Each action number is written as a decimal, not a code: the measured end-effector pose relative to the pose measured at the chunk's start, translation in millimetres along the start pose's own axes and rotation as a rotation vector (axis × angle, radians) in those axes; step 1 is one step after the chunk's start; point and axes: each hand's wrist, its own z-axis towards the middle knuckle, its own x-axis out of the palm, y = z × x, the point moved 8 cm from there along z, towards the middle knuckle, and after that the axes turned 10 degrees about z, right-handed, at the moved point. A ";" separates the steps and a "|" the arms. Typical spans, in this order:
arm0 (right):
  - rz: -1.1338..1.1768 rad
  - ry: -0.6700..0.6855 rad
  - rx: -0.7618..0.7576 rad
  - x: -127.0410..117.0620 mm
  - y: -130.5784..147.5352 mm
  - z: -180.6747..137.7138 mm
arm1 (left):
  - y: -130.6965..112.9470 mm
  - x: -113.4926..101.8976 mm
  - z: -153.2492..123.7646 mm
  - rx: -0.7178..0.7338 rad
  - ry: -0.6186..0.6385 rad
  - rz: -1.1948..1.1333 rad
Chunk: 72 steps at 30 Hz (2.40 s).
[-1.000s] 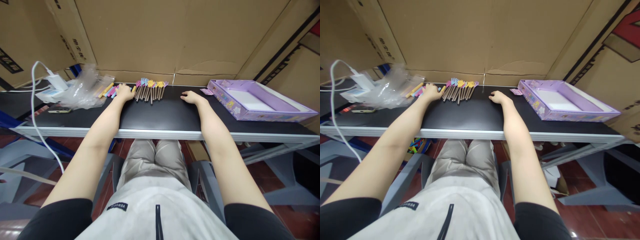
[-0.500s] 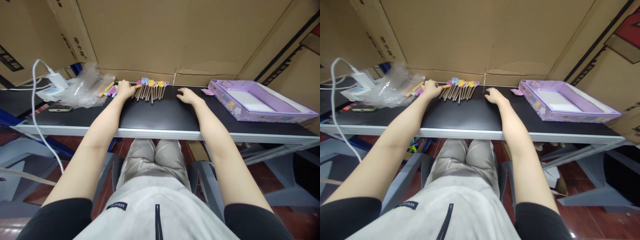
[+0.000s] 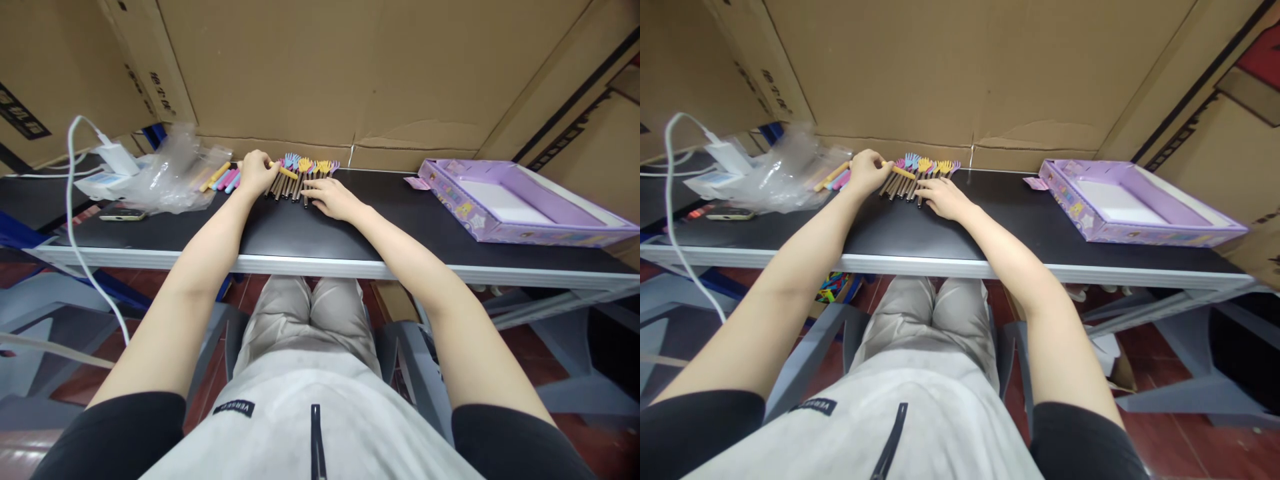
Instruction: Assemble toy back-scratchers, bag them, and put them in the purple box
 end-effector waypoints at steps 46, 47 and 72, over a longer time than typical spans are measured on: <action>-0.191 -0.088 0.280 -31.3 -28.9 -11.4 | -0.7 26.1 9.6 -0.003 0.110 -0.826; -0.173 -0.095 0.302 -32.6 -32.9 -13.6 | -1.2 26.0 8.3 -0.009 0.133 -0.839; -0.049 -0.226 0.317 -41.8 -43.7 -17.0 | -4.4 24.6 -1.4 -0.036 0.295 -0.924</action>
